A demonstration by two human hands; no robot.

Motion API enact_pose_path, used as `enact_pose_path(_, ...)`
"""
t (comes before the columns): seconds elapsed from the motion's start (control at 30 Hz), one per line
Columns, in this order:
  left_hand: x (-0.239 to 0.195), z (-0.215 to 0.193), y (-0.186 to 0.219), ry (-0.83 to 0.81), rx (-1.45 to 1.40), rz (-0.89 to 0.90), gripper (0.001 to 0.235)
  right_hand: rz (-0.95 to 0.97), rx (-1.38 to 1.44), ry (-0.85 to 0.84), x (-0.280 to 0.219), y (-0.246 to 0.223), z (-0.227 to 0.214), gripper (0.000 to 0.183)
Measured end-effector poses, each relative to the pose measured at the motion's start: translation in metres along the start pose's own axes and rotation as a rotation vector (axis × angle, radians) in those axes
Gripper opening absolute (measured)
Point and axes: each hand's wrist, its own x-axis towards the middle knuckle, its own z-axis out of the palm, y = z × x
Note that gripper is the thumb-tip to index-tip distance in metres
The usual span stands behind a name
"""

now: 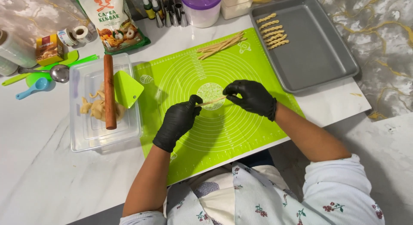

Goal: Shaping thin strips of dough by coiling them around a wooden stick and placing them on a baking tray.

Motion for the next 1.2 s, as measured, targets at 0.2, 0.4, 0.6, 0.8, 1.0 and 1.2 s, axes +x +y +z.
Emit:
enact_pose_path(0.2,-0.005,0.043,-0.002,0.145,0.101,0.226,0.021,0.07,0.166,0.012,-0.043,0.011,0.026,0.009)
enact_pose_path(0.4,-0.045,0.066,0.013,0.056,0.348,0.21,0.047,-0.102,-0.193,0.123,-0.087,0.05,0.088,0.02)
enact_pose_path(0.6,-0.077,0.06,0.059,0.053,0.25,0.238,0.083,-0.204,-0.375,0.259,-0.105,-0.037,0.073,0.05)
enact_pose_path(0.8,-0.091,0.111,0.056,0.092,0.242,0.257,0.098,-0.236,-0.474,0.182,-0.12,-0.04,0.1,0.057)
enact_pose_path(1.0,-0.059,0.113,0.045,0.133,0.123,0.171,0.092,-0.229,-0.467,0.086,-0.092,-0.025,0.096,0.062)
enact_pose_path(1.2,0.011,0.118,-0.006,0.211,0.176,0.126,0.088,-0.119,-0.548,-0.038,-0.014,0.017,0.103,0.065)
